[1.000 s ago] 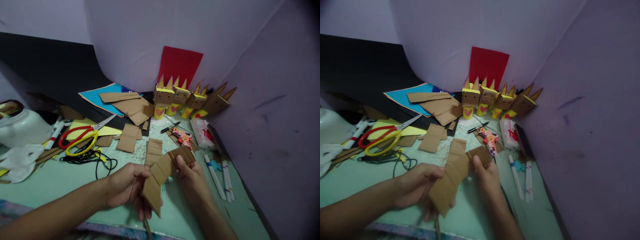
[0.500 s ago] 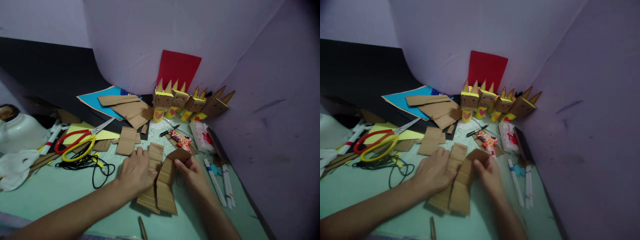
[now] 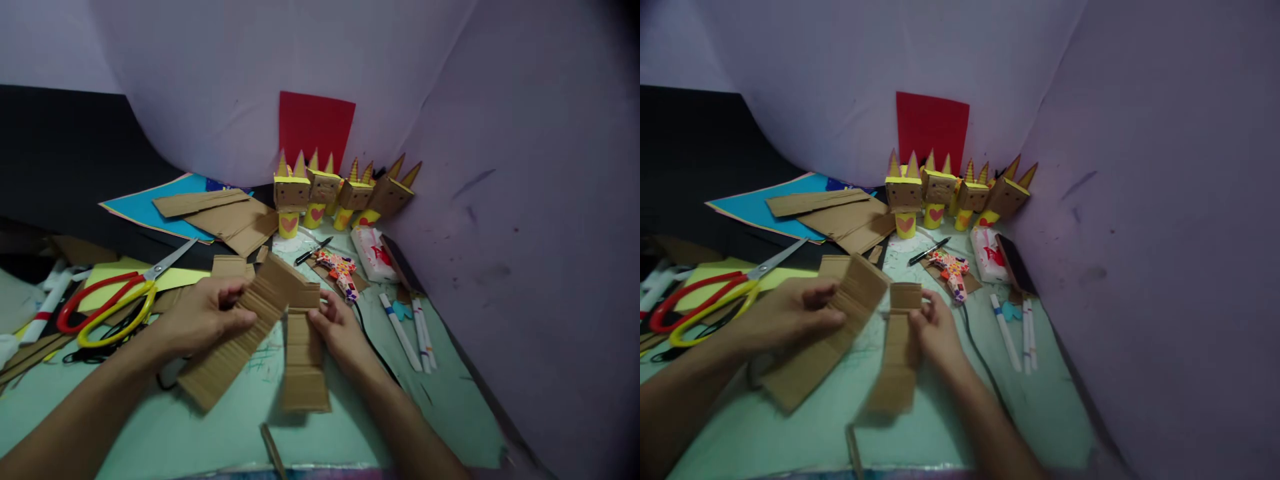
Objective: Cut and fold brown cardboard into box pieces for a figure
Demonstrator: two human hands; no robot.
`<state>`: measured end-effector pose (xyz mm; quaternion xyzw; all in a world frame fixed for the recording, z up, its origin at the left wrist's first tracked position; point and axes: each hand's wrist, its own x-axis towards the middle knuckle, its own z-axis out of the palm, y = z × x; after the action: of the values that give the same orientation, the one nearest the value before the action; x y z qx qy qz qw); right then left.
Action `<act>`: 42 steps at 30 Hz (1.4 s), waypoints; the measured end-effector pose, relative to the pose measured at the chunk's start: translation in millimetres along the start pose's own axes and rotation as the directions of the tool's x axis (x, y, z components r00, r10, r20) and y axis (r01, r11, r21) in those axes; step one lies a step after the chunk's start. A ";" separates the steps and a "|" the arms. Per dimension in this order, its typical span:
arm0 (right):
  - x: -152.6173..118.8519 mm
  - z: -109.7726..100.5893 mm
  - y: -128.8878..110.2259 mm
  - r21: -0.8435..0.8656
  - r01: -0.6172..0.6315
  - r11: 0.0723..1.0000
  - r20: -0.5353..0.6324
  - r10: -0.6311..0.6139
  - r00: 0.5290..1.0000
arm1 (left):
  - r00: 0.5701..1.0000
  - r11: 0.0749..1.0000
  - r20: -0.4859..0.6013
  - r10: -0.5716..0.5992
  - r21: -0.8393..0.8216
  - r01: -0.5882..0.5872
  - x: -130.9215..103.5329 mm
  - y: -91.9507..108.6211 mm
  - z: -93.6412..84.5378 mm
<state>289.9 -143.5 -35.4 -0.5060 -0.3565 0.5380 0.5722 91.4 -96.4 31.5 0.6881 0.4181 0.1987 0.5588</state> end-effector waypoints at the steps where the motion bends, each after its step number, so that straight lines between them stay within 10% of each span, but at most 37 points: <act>1: 0.2 3.0 3.0 -0.008 0.017 1.000 0.030 -0.017 0.999 | 0.997 0.995 0.076 -0.002 0.097 -0.005 -1.6 5.8 -0.3; 7: -1.3 -10.5 -0.1 0.060 0.060 0.996 -0.074 -0.056 0.996 | 0.912 0.777 0.394 0.118 0.535 -0.332 18.8 15.5 18.6; 12: -19.7 -29.8 -17.7 -0.068 0.140 0.988 -0.327 -0.155 0.932 | 0.924 0.798 0.354 0.144 0.510 -0.320 40.9 1.9 34.9; 19: -43.6 -28.0 -11.4 -0.631 0.511 0.584 0.205 -0.509 0.836 | 0.924 0.558 0.177 0.338 0.753 -0.349 23.6 -5.7 43.8; 25: -49.4 -35.0 -10.8 -0.657 0.703 0.272 0.641 -0.289 0.711 | 0.890 0.568 0.211 0.405 0.704 -0.425 -12.3 -16.7 40.7; 31: -54.9 -26.1 -9.5 -0.676 0.703 0.219 0.679 -0.184 0.711 | 0.898 0.592 0.243 0.367 0.683 -0.427 -17.1 -32.8 40.8; 42: -48.7 -19.5 4.6 -0.671 0.730 0.133 0.648 -0.374 0.664 | 0.900 0.490 0.238 0.366 0.772 -0.404 -11.1 -39.2 43.0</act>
<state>299.2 -195.2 -37.8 -0.4587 -0.8369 0.0705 0.2903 103.1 -130.1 -15.7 0.9443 0.2856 0.0924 0.1351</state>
